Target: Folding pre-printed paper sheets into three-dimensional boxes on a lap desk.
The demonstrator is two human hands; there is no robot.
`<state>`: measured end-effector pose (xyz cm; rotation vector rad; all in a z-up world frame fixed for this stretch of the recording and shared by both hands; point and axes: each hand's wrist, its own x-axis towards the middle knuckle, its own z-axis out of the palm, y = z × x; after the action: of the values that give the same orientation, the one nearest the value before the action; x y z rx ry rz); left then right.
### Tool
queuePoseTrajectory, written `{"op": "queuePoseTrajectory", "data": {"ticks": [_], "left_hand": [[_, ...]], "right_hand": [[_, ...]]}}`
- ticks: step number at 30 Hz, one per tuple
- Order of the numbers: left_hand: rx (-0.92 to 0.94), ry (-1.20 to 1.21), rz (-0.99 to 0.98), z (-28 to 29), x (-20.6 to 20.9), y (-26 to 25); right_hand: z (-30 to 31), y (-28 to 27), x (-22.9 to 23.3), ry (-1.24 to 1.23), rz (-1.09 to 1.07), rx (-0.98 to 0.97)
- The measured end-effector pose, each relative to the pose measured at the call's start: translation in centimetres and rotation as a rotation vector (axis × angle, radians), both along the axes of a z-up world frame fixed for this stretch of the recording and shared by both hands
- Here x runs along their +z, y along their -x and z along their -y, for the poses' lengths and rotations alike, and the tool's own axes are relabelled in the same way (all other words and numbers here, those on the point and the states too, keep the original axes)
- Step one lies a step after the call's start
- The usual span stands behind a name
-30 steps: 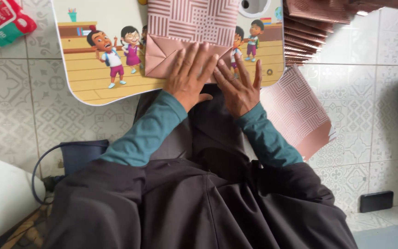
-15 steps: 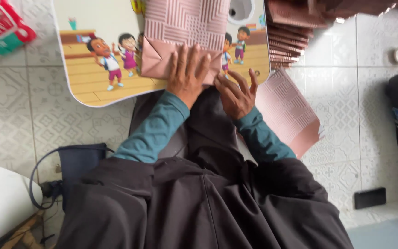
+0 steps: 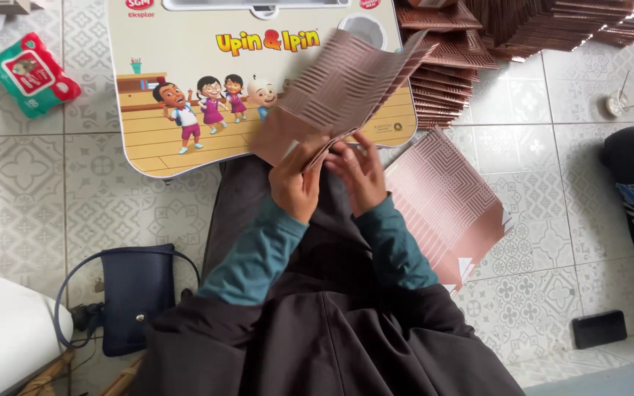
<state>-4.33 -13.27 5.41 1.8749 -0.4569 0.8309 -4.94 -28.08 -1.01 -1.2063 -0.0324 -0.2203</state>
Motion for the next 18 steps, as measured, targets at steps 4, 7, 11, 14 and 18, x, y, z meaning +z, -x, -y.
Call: {"op": "queuePoseTrajectory", "data": {"ticks": [4, 7, 11, 14, 18], "left_hand": [[-0.132, 0.557, -0.101, 0.7, 2.9, 2.5], [-0.172, 0.765, -0.172, 0.4, 0.3, 2.7], [-0.261, 1.255, -0.25, 0.4, 2.8, 3.2], [-0.303, 1.442, -0.322, -0.4, 2.2, 3.1], [-0.29, 1.31, -0.361, -5.6, 2.8, 1.9]], "right_hand": [[-1.6, 0.0, 0.7, -0.363, -0.161, 0.234], [-0.8, -0.2, -0.6, -0.404, -0.163, 0.286], [-0.2, 0.1, -2.7, -0.435, -0.262, 0.257], [-0.9, 0.7, -3.5, -0.531, -0.263, 0.28], [-0.7, -0.6, 0.6, -0.442, -0.114, 0.138]]}}
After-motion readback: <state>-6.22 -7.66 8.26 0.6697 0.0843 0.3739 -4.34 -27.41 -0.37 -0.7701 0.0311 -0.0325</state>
